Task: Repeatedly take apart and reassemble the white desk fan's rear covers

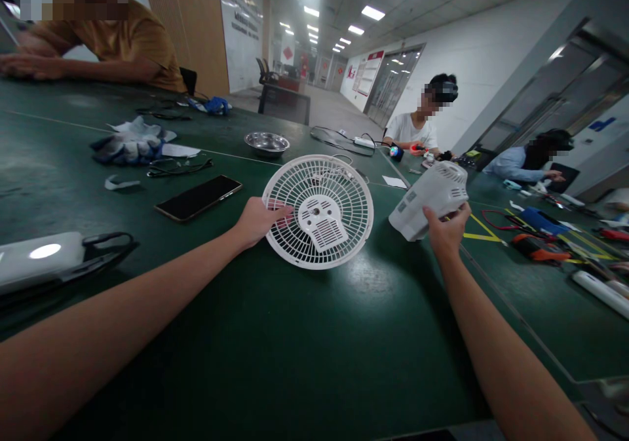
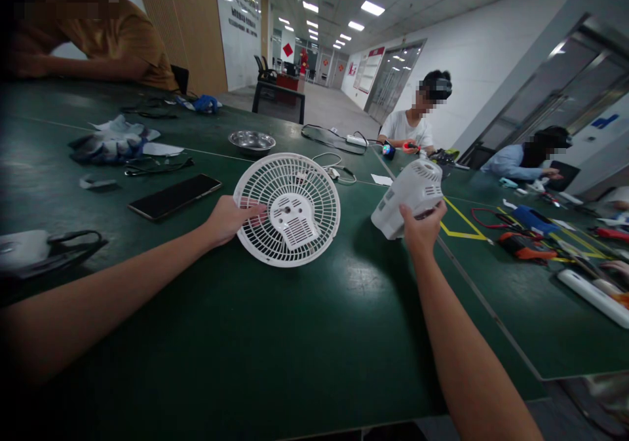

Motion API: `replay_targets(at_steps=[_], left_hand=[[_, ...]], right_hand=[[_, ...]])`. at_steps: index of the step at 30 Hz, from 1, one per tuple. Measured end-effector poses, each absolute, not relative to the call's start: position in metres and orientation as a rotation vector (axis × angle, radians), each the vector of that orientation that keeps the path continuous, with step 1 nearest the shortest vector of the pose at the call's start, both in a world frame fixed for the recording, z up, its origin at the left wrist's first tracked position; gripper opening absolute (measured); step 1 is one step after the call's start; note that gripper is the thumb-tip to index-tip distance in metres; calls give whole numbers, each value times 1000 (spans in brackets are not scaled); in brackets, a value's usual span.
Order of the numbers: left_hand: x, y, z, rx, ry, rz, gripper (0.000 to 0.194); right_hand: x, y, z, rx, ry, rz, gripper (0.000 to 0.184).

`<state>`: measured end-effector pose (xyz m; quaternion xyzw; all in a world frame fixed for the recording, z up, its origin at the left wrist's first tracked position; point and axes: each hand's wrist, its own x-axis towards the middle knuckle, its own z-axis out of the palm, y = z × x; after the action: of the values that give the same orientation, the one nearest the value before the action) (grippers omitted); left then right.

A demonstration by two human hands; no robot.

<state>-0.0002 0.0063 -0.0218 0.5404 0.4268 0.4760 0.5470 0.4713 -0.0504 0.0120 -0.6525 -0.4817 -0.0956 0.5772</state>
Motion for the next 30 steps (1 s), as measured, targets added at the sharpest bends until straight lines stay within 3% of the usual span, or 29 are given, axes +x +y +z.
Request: replay_targets(at_steps=[7,14,21,30], left_hand=[[2,-2,-12,1279,1008,1134,14],[3,-4,-11,1284,1000,1158,12],[5,-3,-11,1250,1009,1158,10],[2,1,-15,1278,1012,1142,14]], right_hand=[[463,-52,26,-1373,-1090,-179,82],[470,-50,25,-1371,-1088,-216,91],[456,-60,35,-1312,-1174,-578,86],[372,-64,12,-1633,-1437,-128,79]])
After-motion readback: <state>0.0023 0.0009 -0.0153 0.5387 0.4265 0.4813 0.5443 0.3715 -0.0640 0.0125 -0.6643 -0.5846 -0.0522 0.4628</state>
